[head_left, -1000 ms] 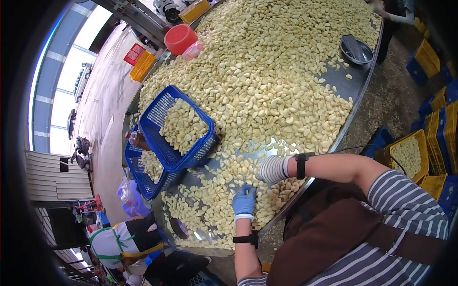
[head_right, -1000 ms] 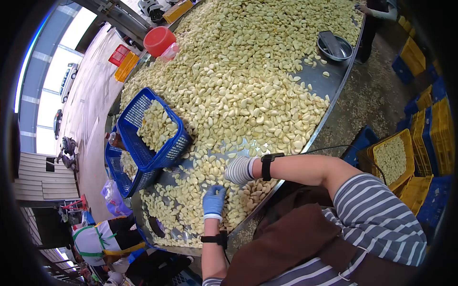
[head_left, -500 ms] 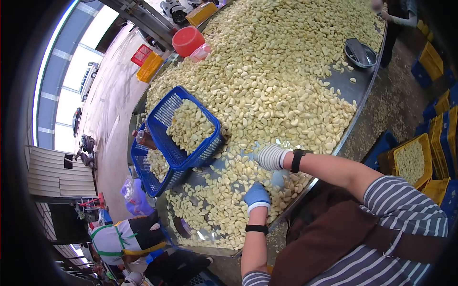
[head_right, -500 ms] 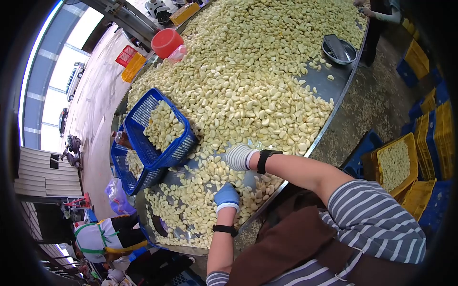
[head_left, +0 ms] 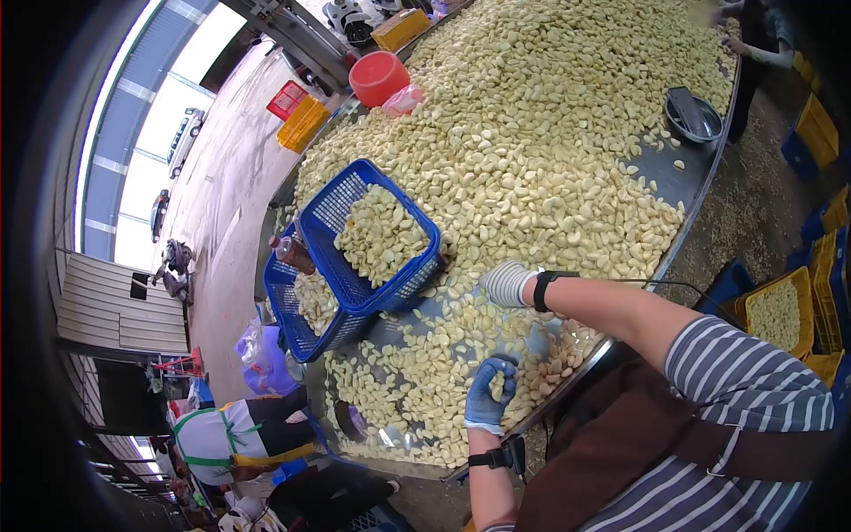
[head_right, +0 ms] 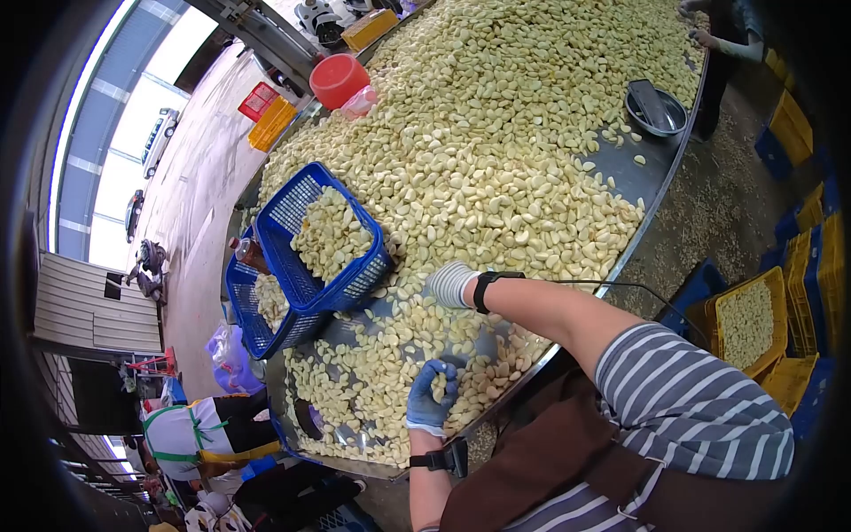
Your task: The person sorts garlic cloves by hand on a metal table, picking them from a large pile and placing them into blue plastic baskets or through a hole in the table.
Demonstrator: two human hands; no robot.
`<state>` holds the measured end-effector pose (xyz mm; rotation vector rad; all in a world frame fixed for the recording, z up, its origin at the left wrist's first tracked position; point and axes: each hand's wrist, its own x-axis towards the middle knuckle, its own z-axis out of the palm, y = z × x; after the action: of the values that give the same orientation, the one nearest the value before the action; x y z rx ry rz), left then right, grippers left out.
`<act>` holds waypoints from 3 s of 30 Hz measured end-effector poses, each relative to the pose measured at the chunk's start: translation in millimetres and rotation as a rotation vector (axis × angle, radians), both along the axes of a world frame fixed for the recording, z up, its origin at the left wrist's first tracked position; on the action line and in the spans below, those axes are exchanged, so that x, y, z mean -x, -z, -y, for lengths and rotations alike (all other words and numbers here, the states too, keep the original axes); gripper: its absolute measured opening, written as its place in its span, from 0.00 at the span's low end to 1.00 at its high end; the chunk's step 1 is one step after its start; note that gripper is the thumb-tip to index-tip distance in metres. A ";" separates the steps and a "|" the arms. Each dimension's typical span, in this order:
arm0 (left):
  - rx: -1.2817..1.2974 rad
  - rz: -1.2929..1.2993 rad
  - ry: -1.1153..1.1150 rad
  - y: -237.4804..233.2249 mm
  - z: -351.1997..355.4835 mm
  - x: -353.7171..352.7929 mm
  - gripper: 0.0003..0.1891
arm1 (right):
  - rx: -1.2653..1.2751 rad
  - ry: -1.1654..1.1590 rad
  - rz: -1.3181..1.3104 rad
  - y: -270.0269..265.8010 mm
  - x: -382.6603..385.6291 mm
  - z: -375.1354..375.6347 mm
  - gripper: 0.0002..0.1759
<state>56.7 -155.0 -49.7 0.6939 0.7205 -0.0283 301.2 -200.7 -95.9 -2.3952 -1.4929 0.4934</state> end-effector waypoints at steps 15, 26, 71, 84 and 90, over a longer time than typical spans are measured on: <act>-1.344 -0.605 0.367 55.4 -80.4 -76.2 0.25 | -0.001 0.147 -0.097 0.8 11.0 -18.2 0.11; -1.698 -0.673 0.743 35.6 -35.1 -119.7 0.17 | 0.097 0.010 -0.152 -4.2 1.3 -11.1 0.14; -1.778 -0.532 1.175 17.8 -18.6 1.6 0.10 | 0.050 -0.127 -0.008 -5.5 21.8 64.9 0.12; -1.919 -0.389 1.058 39.6 57.1 -76.8 0.09 | 0.333 -0.165 -0.098 -45.4 16.5 65.4 0.12; -1.717 -0.379 0.957 34.5 62.0 -72.7 0.11 | 0.000 -0.055 0.101 -7.0 13.0 -16.0 0.10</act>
<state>129.4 -217.0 -84.2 2.6948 0.5733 -0.4657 288.2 -184.8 -88.9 -2.4178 -1.6053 0.3892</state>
